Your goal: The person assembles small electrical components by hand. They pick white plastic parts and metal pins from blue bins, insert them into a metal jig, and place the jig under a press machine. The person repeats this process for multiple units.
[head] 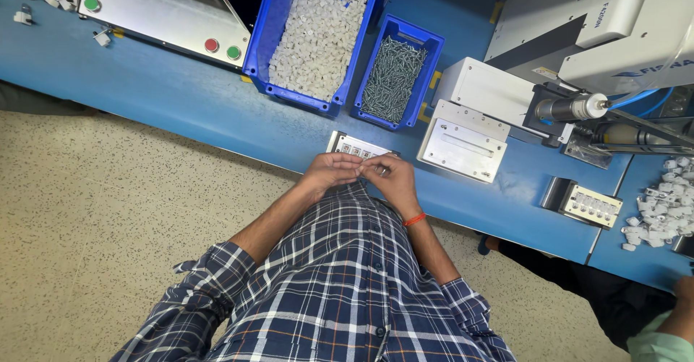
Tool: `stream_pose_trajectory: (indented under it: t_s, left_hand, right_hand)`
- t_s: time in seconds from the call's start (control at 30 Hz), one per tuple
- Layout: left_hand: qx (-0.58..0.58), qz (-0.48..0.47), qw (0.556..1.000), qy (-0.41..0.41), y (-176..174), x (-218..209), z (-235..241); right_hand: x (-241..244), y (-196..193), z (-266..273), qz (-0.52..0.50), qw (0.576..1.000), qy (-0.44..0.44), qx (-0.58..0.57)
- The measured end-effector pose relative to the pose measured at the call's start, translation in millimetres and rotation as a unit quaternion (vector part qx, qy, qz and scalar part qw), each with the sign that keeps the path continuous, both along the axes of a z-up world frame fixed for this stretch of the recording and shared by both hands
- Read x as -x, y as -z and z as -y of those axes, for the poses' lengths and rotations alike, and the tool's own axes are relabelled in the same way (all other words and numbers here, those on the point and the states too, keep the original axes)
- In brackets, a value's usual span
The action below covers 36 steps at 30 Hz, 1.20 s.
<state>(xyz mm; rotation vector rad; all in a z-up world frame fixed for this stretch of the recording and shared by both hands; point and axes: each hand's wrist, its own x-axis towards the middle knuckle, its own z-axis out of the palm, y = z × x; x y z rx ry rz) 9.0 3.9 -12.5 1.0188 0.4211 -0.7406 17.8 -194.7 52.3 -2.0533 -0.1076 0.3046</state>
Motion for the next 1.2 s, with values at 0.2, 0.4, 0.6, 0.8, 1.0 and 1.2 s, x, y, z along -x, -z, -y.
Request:
stream_pose_trajectory:
  t_s: [0.2, 0.4, 0.6, 0.8, 1.0, 1.2]
  left_hand:
    - [0.062, -0.080, 0.993, -0.063, 6, -7, -1]
    - [0.050, -0.137, 0.979, -0.144, 23, -1, -10]
    - [0.086, -0.158, 0.970, -0.165, 39, 4, -13]
    - [0.099, -0.168, 0.967, -0.163, 44, 6, -17]
    - [0.081, -0.180, 0.967, -0.159, 55, 10, -17]
    - [0.112, -0.181, 0.959, -0.188, 61, 9, -16]
  right_hand:
    - [2, 14, 8, 0.002, 0.997, 0.063, -0.047]
    - [1, 27, 6, 0.125, 0.981, 0.052, 0.141]
    - [-6, 41, 3, 0.133, 0.978, 0.031, 0.156]
    - [-7, 42, 2, 0.126, 0.978, 0.027, 0.164]
    - [-5, 46, 6, 0.128, 0.979, 0.023, 0.158]
    - [-8, 54, 5, 0.157, 0.969, 0.014, 0.188]
